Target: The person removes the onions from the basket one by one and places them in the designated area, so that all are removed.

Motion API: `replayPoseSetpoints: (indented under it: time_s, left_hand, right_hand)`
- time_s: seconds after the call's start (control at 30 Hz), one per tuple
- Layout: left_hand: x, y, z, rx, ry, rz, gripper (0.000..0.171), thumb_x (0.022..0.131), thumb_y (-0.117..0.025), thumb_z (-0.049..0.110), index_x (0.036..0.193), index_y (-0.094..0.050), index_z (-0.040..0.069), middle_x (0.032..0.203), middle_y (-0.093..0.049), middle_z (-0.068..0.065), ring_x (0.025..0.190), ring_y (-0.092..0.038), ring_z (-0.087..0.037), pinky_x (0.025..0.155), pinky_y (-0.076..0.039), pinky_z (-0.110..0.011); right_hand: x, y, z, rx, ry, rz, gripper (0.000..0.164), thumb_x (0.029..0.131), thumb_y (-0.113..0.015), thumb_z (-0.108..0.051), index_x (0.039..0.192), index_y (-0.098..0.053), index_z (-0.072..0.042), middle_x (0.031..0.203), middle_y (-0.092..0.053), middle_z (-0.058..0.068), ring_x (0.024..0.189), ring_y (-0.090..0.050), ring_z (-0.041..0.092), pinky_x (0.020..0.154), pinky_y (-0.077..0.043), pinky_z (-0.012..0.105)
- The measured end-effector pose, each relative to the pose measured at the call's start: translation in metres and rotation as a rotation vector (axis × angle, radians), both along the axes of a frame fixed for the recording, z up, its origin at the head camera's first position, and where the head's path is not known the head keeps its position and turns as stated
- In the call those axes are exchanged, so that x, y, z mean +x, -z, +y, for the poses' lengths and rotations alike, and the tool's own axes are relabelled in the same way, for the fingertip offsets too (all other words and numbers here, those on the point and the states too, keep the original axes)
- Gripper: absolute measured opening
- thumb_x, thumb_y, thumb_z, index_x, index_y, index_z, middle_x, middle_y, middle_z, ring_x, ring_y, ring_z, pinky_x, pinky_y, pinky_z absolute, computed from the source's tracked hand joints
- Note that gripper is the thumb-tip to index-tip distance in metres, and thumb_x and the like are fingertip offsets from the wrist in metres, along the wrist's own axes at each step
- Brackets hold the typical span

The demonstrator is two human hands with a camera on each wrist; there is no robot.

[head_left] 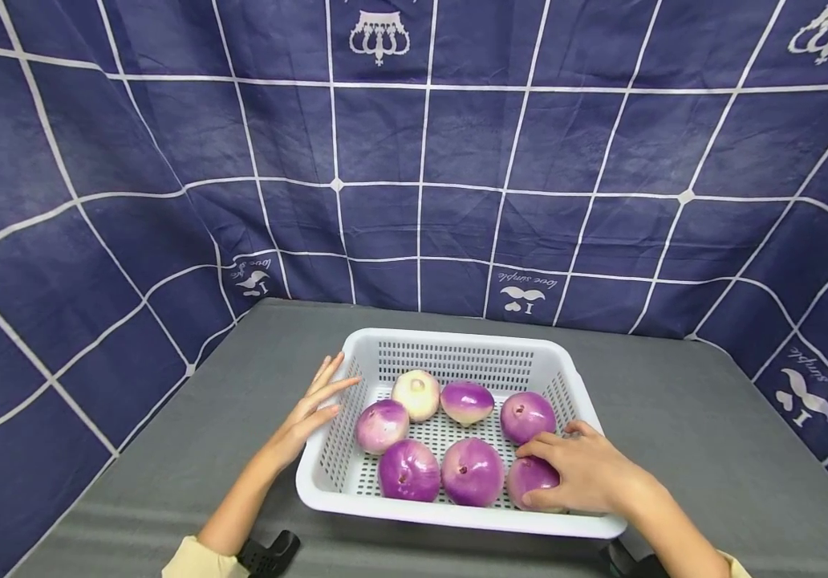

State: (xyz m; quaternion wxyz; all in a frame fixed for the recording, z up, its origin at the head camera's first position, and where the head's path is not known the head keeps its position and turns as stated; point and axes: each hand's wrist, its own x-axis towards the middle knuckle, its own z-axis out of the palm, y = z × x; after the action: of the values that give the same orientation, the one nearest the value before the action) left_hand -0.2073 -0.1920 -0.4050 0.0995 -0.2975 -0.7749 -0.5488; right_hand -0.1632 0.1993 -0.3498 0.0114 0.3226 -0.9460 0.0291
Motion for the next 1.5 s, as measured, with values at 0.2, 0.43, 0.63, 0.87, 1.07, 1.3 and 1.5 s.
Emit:
replayPoseSetpoints:
  time_s: [0.2, 0.43, 0.63, 0.87, 1.07, 1.3, 1.5]
  left_hand:
    - [0.0, 0.003, 0.001, 0.011, 0.044, 0.014, 0.038, 0.081, -0.046, 0.005, 0.117, -0.057, -0.003, 0.147, -0.023, -0.022, 0.139, -0.001, 0.001, 0.098, 0.006, -0.07]
    - [-0.002, 0.0, -0.001, -0.031, 0.074, 0.01, 0.038, 0.079, -0.048, 0.004, 0.115, -0.054, -0.007, 0.142, -0.027, -0.025, 0.138, -0.002, -0.001, 0.098, 0.003, -0.07]
    - [-0.007, -0.002, -0.001, -0.027, 0.073, 0.029, 0.038, 0.077, -0.048, 0.003, 0.114, -0.057, -0.002, 0.14, -0.028, -0.027, 0.139, -0.003, -0.007, 0.099, 0.002, -0.068]
    - [-0.005, 0.001, 0.003, 0.018, 0.041, 0.024, 0.038, 0.077, -0.046, 0.001, 0.113, -0.057, -0.004, 0.141, -0.031, -0.021, 0.14, -0.004, -0.012, 0.102, 0.004, -0.065]
    - [-0.003, 0.004, 0.005, 0.079, 0.018, -0.012, 0.038, 0.076, -0.043, 0.0, 0.111, -0.058, -0.003, 0.141, -0.032, -0.02, 0.14, -0.004, -0.009, 0.102, 0.006, -0.063]
    - [-0.003, 0.006, 0.006, 0.09, 0.011, -0.014, 0.039, 0.076, -0.042, 0.0, 0.111, -0.058, -0.002, 0.142, -0.032, -0.018, 0.14, -0.006, -0.009, 0.102, 0.005, -0.062]
    - [-0.002, 0.007, 0.005, 0.101, 0.01, -0.032, 0.039, 0.075, -0.042, -0.001, 0.112, -0.056, -0.005, 0.142, -0.032, -0.016, 0.14, -0.004, -0.008, 0.103, 0.006, -0.061]
  right_hand:
    - [0.001, 0.001, -0.002, -0.002, 0.021, -0.04, 0.048, 0.066, -0.065, -0.058, 0.103, -0.063, -0.028, 0.103, -0.062, -0.012, 0.082, -0.058, 0.005, 0.081, -0.033, 0.038]
    - [0.003, -0.005, -0.003, -0.07, 0.054, -0.098, 0.046, 0.066, -0.066, -0.052, 0.106, -0.062, -0.031, 0.11, -0.061, -0.013, 0.092, -0.058, 0.004, 0.08, -0.034, 0.036]
    - [0.006, -0.014, 0.003, -0.149, 0.074, -0.137, 0.044, 0.069, -0.067, -0.05, 0.109, -0.059, -0.035, 0.114, -0.059, -0.018, 0.097, -0.055, 0.004, 0.081, -0.037, 0.036]
    - [0.007, -0.024, 0.015, -0.26, 0.039, -0.156, 0.052, 0.073, -0.063, -0.056, 0.12, -0.053, -0.036, 0.125, -0.053, -0.012, 0.107, -0.053, 0.014, 0.078, -0.045, 0.036]
    - [0.003, -0.027, 0.025, -0.418, -0.072, -0.157, 0.052, 0.076, -0.067, -0.043, 0.124, -0.052, -0.026, 0.125, -0.051, -0.009, 0.113, -0.046, 0.001, 0.088, -0.043, 0.02]
    - [0.001, -0.033, 0.038, -0.528, -0.051, -0.15, 0.059, 0.077, -0.07, -0.028, 0.13, -0.046, -0.026, 0.13, -0.046, -0.007, 0.115, -0.039, -0.007, 0.089, -0.04, 0.017]
    - [-0.003, -0.039, 0.047, -0.628, -0.014, -0.169, 0.063, 0.077, -0.07, -0.017, 0.133, -0.042, -0.019, 0.133, -0.042, -0.004, 0.116, -0.036, -0.011, 0.085, -0.044, 0.017]
